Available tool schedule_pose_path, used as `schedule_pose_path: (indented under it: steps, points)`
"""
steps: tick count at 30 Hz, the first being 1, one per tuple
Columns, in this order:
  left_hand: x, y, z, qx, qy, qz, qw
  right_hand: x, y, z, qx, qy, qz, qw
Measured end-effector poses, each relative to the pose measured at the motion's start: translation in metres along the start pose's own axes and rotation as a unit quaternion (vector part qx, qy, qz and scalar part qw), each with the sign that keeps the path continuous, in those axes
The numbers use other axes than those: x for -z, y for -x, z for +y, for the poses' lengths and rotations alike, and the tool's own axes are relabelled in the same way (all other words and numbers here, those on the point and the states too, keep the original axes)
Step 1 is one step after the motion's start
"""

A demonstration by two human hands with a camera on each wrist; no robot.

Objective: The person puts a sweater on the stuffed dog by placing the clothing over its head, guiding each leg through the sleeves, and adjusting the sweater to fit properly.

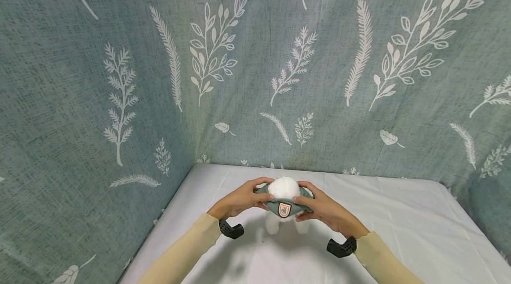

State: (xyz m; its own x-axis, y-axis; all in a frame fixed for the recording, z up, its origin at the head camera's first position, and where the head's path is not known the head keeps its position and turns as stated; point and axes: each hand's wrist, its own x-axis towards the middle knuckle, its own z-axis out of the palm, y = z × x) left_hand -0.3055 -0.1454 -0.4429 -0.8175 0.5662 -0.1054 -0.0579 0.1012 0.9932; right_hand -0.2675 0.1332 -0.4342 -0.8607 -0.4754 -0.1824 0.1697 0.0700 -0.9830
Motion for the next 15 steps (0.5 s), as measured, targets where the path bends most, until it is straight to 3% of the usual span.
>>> schedule_pose_path:
  steps: [7, 15]
  points:
    - [-0.009, -0.002, -0.005, 0.018, 0.074, 0.03, 0.9966, -0.003, 0.001, 0.003, 0.004, -0.044, 0.023, 0.999]
    - [-0.021, -0.004, -0.01, 0.026, 0.141, 0.076, 0.9868, -0.007, -0.001, 0.005, 0.003, -0.054, 0.058, 0.997]
